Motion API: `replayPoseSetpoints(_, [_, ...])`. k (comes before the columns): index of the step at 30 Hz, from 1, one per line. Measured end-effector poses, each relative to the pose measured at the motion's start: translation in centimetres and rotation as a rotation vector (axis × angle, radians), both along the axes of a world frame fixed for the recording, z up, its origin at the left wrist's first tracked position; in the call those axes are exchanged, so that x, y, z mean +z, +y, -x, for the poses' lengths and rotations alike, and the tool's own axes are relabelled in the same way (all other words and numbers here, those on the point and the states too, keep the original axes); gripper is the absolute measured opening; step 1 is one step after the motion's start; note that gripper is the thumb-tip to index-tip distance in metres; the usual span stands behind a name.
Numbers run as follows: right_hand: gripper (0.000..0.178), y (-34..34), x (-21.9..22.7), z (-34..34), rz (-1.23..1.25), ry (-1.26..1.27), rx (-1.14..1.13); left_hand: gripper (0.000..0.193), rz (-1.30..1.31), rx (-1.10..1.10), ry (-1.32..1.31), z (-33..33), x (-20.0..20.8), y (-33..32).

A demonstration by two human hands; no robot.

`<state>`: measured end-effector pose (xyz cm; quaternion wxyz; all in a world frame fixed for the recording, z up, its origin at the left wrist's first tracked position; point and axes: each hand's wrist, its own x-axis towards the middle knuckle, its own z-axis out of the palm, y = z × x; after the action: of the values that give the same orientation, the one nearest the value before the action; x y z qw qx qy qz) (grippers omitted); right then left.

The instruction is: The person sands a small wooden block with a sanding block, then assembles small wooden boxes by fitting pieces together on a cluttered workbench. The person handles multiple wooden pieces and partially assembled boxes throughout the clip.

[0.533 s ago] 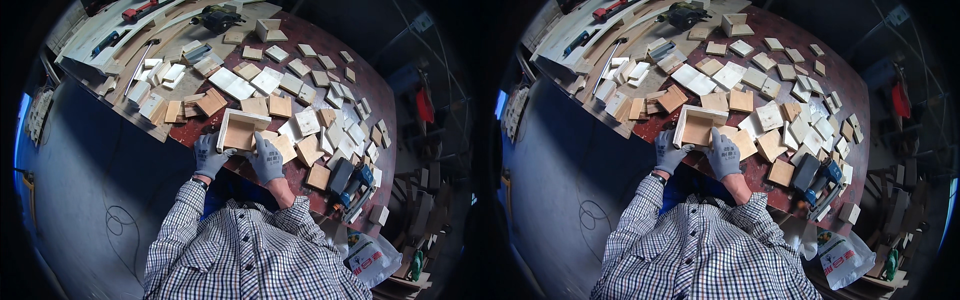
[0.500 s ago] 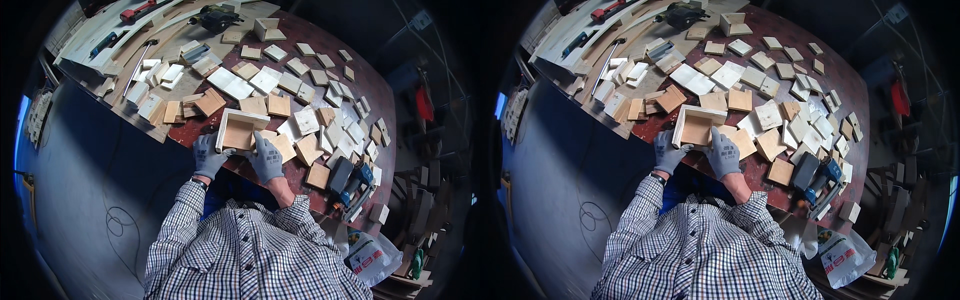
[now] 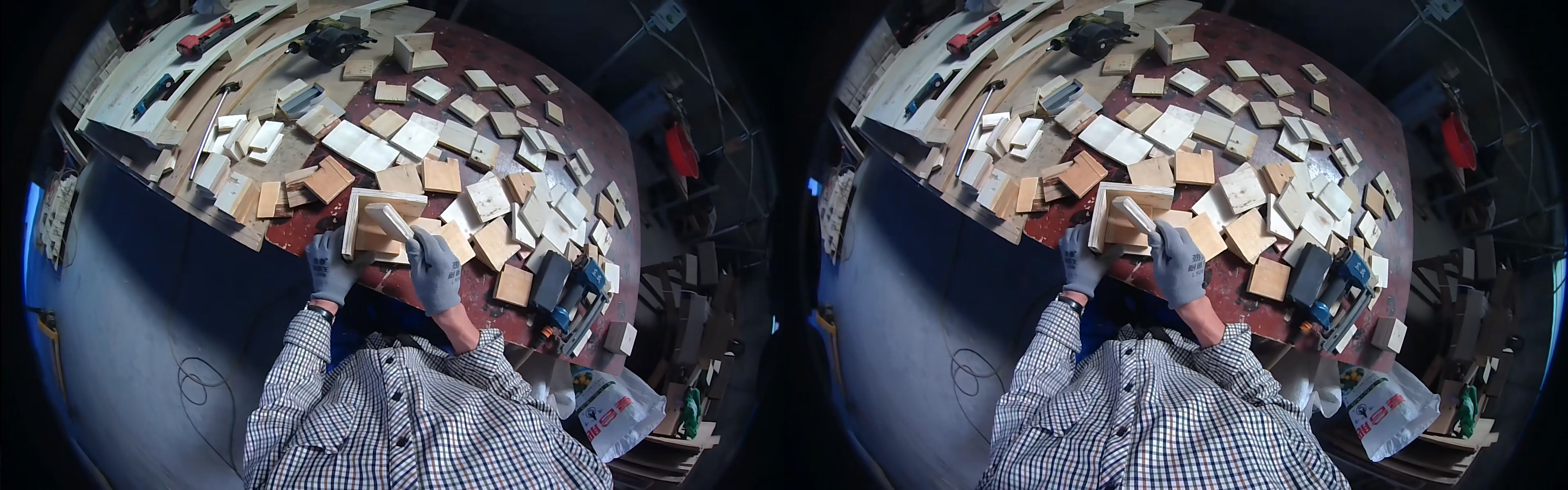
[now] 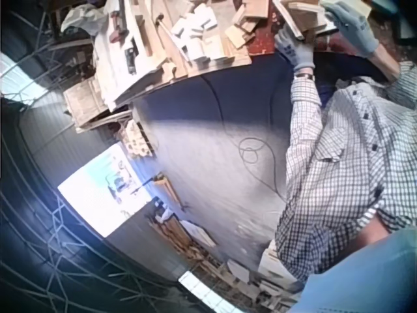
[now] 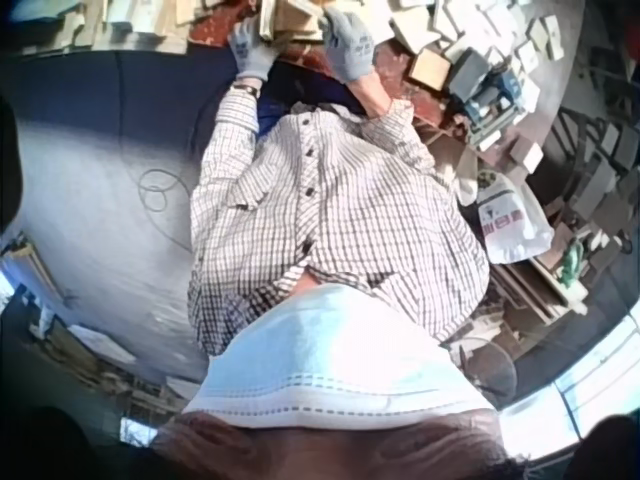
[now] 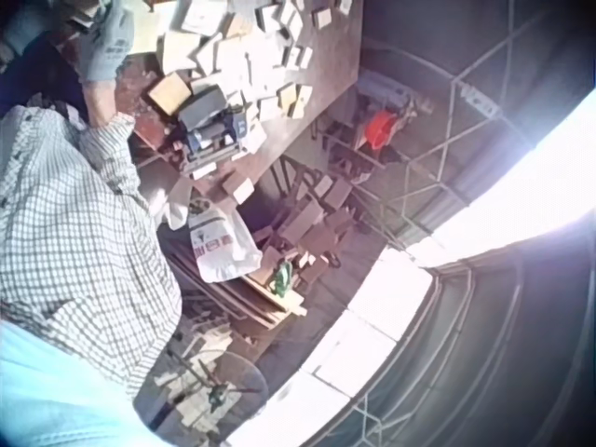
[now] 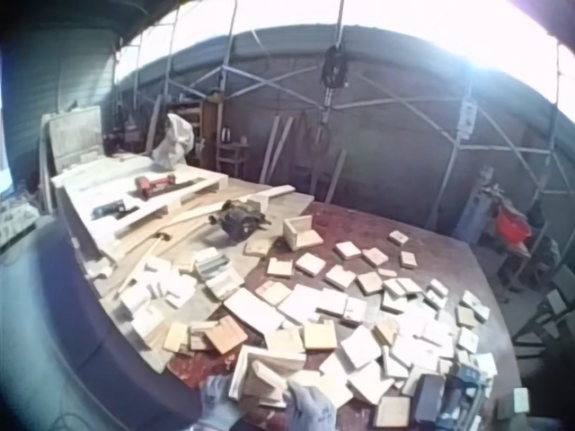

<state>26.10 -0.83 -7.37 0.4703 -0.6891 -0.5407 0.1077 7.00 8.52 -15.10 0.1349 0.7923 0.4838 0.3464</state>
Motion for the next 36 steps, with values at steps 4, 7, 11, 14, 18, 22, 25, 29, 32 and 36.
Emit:
replayPoseSetpoints(4, [0.039, 0.2, 1.0, 0.5, 0.252, 0.86, -0.093, 0.074, 0.016, 0.003, 0.023, -0.2, 0.2, -0.1])
replayPoseSetpoints(7, [0.04, 0.6, 1.4, -1.4, 0.393, 0.853, -0.066, 0.068, 0.002, -0.001, -0.007, -0.2, 0.1, 0.0])
replayPoseSetpoints(11, [0.036, 0.6, 0.5, -1.4, 0.402, 1.092, -0.072, 0.069, -0.027, 0.003, 0.008, 0.0, -0.5, 0.2])
replayPoseSetpoints(14, [0.031, 0.4, -0.4, -1.0, 0.351, 1.306, -0.077, 0.072, -0.023, -0.015, 0.03, -0.2, 0.3, 0.0])
replayPoseSetpoints(18, [0.02, 0.2, -0.9, -1.2, 0.323, 1.54, -0.082, 0.074, -0.017, -0.02, 0.027, 0.1, -0.2, 0.1])
replayPoseSetpoints(22, [0.017, 0.1, -1.9, -1.5, 0.297, 1.641, -0.06, 0.076, -0.009, 0.005, 0.008, 0.1, -0.8, 0.1])
replayPoseSetpoints(25, [0.019, 0.3, -2.1, -1.2, 0.365, 1.529, -0.028, 0.078, -0.015, -0.004, 0.037, 0.0, -0.5, 0.0])
replayPoseSetpoints(29, [0.037, 0.7, -0.5, -0.2, 0.491, 0.398, -0.013, 0.08, -0.019, -0.005, 0.034, 0.2, -0.9, 0.2])
replayPoseSetpoints(32, [0.051, 0.3, -0.3, 0.0, 0.486, -0.239, -0.02, 0.075, -0.012, -0.011, 0.005, 0.2, -0.5, -0.1])
replayPoseSetpoints(36, [0.052, 0.3, 0.4, 0.0, 0.564, -0.334, 0.045, 0.072, -0.007, -0.014, 0.001, 0.0, 0.3, -0.2])
